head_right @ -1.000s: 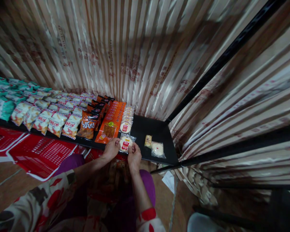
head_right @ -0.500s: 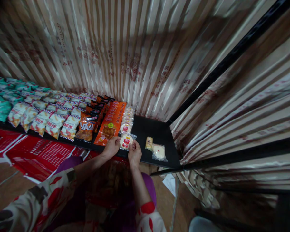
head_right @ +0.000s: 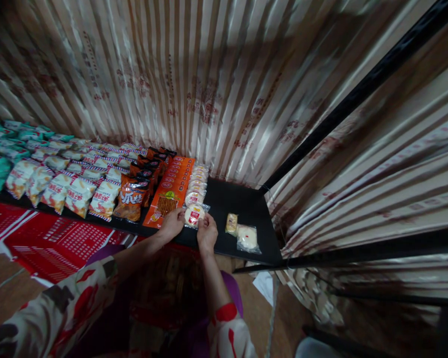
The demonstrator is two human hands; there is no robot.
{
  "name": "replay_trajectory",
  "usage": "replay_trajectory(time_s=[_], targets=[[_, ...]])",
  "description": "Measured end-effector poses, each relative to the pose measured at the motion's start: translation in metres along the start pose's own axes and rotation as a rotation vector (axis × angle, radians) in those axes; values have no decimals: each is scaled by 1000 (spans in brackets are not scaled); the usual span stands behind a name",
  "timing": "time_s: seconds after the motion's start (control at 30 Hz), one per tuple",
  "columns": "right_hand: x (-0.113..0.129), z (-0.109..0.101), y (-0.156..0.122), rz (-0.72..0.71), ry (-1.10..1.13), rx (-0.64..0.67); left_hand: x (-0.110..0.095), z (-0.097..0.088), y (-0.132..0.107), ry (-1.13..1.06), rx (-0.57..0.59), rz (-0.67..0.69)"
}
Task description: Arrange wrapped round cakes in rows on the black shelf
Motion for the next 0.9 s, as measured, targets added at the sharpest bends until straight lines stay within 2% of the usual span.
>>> replay_trajectory(time_s=[0.13,0.4,0.9], targets=[[0,6,6,5,-6,22,0,1,5,-30,21,-16],[-5,12,16,-15,-70,5,4,1,14,-14,-9,-25],[-4,19,28,-80,-241,-10,-1,-4,15,78,-8,-20]])
Point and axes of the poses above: each hand's wrist, its own y-axis towards the middle knuckle, its own z-axis out of the palm, x = y × z, the point moved 9 cm from there along y, towards the middle knuckle, and after that the axes turned 6 degrees about y, right-handed, at the moved point
